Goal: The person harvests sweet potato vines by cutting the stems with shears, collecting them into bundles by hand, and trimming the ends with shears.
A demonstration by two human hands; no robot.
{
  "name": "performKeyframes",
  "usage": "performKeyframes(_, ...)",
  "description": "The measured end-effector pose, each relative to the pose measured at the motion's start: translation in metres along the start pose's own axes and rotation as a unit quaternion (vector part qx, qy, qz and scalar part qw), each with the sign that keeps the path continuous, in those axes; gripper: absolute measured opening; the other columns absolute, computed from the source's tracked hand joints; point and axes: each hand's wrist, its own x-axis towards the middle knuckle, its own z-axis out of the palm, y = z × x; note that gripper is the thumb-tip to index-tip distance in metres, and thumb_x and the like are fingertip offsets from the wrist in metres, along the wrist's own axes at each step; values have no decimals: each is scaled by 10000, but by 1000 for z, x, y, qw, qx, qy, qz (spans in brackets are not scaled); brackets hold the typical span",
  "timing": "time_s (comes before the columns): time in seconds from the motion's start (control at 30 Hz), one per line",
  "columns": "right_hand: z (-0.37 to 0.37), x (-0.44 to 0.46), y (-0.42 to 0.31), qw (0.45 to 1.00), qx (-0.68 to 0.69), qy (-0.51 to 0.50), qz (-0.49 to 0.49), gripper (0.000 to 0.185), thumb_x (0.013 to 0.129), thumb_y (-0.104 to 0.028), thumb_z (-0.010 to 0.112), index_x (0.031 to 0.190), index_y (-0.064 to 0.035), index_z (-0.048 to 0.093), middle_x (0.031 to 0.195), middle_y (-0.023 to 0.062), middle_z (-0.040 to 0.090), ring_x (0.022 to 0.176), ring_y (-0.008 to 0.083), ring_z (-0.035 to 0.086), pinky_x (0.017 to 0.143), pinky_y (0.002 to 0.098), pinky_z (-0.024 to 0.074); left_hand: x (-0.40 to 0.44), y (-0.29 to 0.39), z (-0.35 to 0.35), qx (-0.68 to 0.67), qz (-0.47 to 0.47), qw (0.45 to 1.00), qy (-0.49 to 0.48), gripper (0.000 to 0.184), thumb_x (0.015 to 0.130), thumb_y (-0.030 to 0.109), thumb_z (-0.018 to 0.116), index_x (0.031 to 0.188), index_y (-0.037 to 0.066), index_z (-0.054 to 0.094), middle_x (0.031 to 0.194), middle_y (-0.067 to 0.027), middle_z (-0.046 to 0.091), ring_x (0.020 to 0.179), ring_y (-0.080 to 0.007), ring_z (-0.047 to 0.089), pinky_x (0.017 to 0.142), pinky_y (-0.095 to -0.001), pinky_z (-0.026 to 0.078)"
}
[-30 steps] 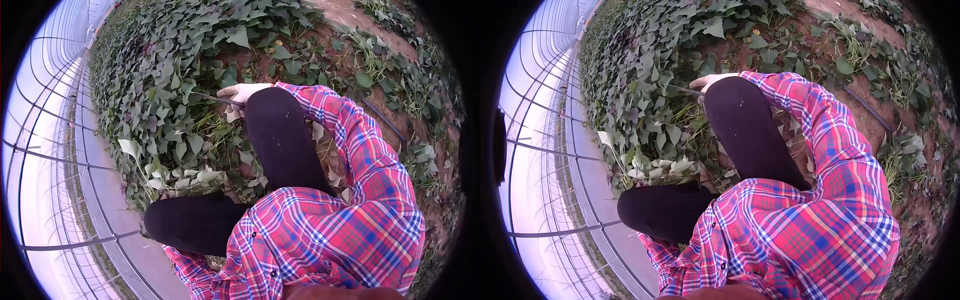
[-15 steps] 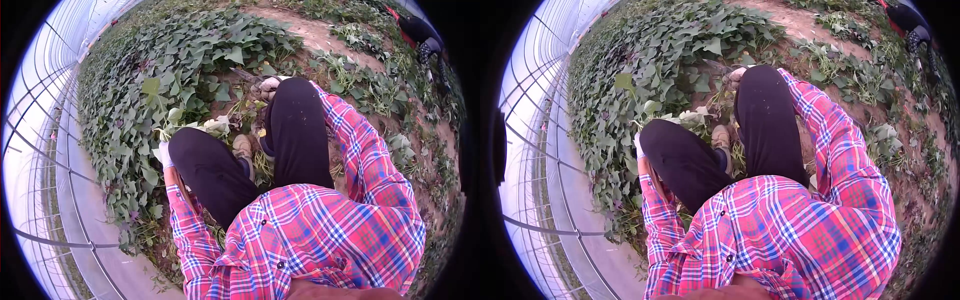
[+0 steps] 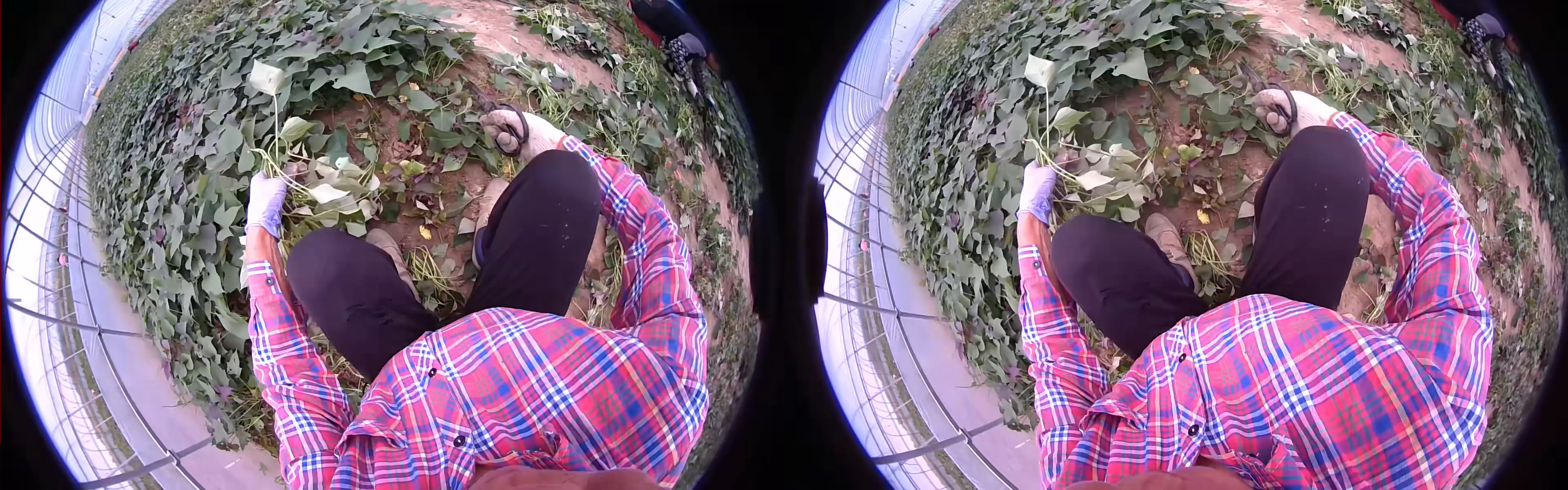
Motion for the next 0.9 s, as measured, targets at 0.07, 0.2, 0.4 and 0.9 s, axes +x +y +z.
performKeyframes(0.07, -18, 39, -10, 996, 28, 54, 65, 224, 919, -293, 573, 929, -71, 594, 722, -12, 549, 499, 51, 470, 417, 183, 360, 34, 4, 4, 52, 13, 998, -21, 238, 822, 150, 711, 978, -24, 666, 843, -72, 695, 704, -121, 613, 627, -253, 472)
performKeyframes(0.2, -30, 103, -13, 976, -179, 101, 78, 313, 854, -368, 657, 942, -70, 629, 672, 35, 584, 451, 82, 482, 372, 211, 345, 86, 28, 27, -3, -38, 993, -116, 210, 840, 110, 657, 994, -32, 662, 842, -86, 693, 663, -134, 617, 608, -256, 475)
performKeyframes(0.4, -41, 169, 53, 723, -691, -15, -13, 430, 813, -405, 587, 902, 7, 674, 803, 210, 665, 810, 342, 661, 742, 419, 518, 187, 26, 103, 88, -44, 985, -143, 319, 745, 212, 793, 913, -18, 649, 731, -49, 635, 571, -118, 554, 513, -278, 440)
performKeyframes(0.9, -90, 160, -22, 928, -305, -23, 214, 450, 891, -407, 601, 1139, -32, 586, 684, -15, 546, 480, 53, 488, 437, 209, 381, 286, -44, 347, -23, -154, 962, -226, 142, 731, 90, 685, 756, -47, 654, 677, -89, 634, 560, -163, 556, 507, -305, 419)
